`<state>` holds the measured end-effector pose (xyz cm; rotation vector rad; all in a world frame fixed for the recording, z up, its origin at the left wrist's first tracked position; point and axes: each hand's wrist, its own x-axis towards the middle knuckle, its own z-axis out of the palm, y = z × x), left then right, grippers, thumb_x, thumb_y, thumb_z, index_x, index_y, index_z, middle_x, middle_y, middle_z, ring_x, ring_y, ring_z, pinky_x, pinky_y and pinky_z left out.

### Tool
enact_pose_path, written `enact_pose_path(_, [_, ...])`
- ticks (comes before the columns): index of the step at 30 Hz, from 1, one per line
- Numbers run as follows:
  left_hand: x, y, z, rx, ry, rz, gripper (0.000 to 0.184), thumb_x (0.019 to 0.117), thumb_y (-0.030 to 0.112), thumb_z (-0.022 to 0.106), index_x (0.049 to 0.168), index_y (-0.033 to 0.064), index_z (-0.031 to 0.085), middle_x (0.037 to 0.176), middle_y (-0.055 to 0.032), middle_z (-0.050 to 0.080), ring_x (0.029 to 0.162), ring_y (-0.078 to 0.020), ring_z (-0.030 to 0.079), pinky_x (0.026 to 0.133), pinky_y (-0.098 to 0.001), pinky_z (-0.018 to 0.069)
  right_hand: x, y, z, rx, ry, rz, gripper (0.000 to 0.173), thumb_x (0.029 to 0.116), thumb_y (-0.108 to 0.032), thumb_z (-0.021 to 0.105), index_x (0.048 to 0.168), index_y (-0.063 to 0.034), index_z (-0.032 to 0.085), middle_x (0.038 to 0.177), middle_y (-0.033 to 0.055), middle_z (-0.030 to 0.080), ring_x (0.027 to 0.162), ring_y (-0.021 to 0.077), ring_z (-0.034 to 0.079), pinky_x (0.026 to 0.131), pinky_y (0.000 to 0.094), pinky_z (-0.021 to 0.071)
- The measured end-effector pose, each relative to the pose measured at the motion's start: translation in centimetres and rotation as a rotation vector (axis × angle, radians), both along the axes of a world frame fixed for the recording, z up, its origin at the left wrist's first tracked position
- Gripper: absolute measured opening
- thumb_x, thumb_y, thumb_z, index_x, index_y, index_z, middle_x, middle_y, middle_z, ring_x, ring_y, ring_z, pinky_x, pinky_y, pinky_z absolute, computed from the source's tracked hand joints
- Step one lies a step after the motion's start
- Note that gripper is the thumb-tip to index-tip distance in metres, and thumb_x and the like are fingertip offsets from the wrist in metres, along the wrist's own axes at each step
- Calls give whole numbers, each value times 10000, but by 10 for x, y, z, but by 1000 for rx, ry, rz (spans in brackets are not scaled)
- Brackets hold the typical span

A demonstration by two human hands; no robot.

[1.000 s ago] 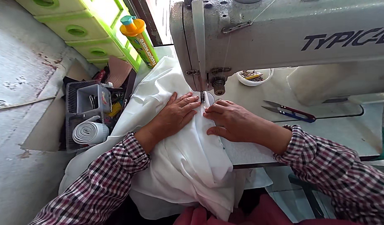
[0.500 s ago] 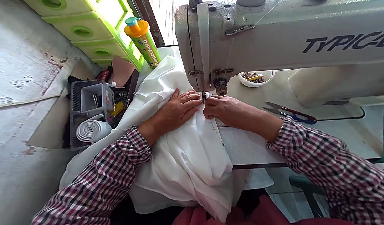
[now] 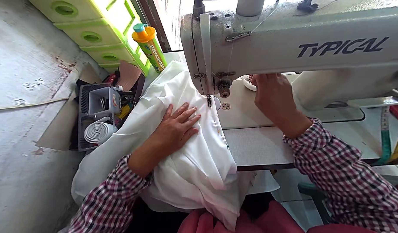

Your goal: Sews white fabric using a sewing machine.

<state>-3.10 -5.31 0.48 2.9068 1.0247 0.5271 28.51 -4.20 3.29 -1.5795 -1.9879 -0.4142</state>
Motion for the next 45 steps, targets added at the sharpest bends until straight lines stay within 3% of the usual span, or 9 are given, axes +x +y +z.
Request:
enact_pose_path(3, [-11,-38,-2,103,-19,250,516,1053,394,428,1341,31,655,1506,-209,512,1457,-433,394,1136,-760,193,-1,1,2,-62,-31,-36,228,973,73,492,1115,96,668,1141,314,660,1137,499,624,954,608,475])
enact_pose_path(5, [-15,-62,0,128,-52,486,644,1046,480,403,1414,-22,569,1544,-257,443,1470,-476,344,1128,-769,185,-4,-7,1,-68,-44,196,246,1007,-22,505,1163,47,682,1199,278,657,1172,467,610,985,604,465])
enact_pose_path(7, [-18,-77,-1,61,-67,684,789,1009,580,413,1468,-58,482,1507,-323,445,1392,-535,418,1060,-746,318,-13,-17,-7,-129,-59,536,290,993,-228,587,1173,-46,723,1192,176,672,1160,372,624,971,538,504])
enact_pose_path(12, [-21,-71,-8,65,-180,693,307,1015,36,484,1234,-79,666,1062,-305,674,1041,-502,649,901,-609,515,-27,-28,-26,-362,-113,819,690,899,-619,611,1306,-66,676,1372,105,629,1330,286,550,1141,473,400])
enact_pose_path(18, [-24,-44,18,139,-190,716,300,999,-23,451,1225,-117,624,1130,-354,628,1117,-543,600,962,-643,466,-31,-35,-29,-367,-142,786,806,887,-691,568,1340,-28,645,1346,127,645,1308,281,574,1154,429,397])
enact_pose_path(26, [-1,43,80,436,-100,473,288,1029,1,433,1214,-95,632,1115,-354,625,1108,-564,568,932,-669,408,-71,-58,-36,-271,-65,603,780,905,-672,568,1236,26,671,1165,172,691,1136,320,653,1129,501,405])
enact_pose_path(29, [23,18,81,294,-130,202,300,970,-30,436,1135,-68,684,1188,-286,653,1181,-478,580,1020,-641,391,-73,-59,-34,-296,-59,580,801,907,-694,552,1249,22,667,1171,166,693,1149,321,646,1144,510,380])
enact_pose_path(32, [33,8,50,115,-108,-187,341,921,155,473,1049,52,772,1132,-117,740,1099,-283,680,976,-540,458,-73,-60,-36,-256,-60,581,722,879,-652,600,1169,3,697,1115,150,692,1100,306,653,1126,501,386])
enact_pose_path(45, [24,14,10,96,-27,-186,389,1014,315,443,1086,141,784,1153,-51,737,1177,-260,627,994,-498,405,-74,-58,-41,-155,-96,571,679,880,-650,572,1116,-31,719,1082,117,705,1028,264,663,1104,484,392])
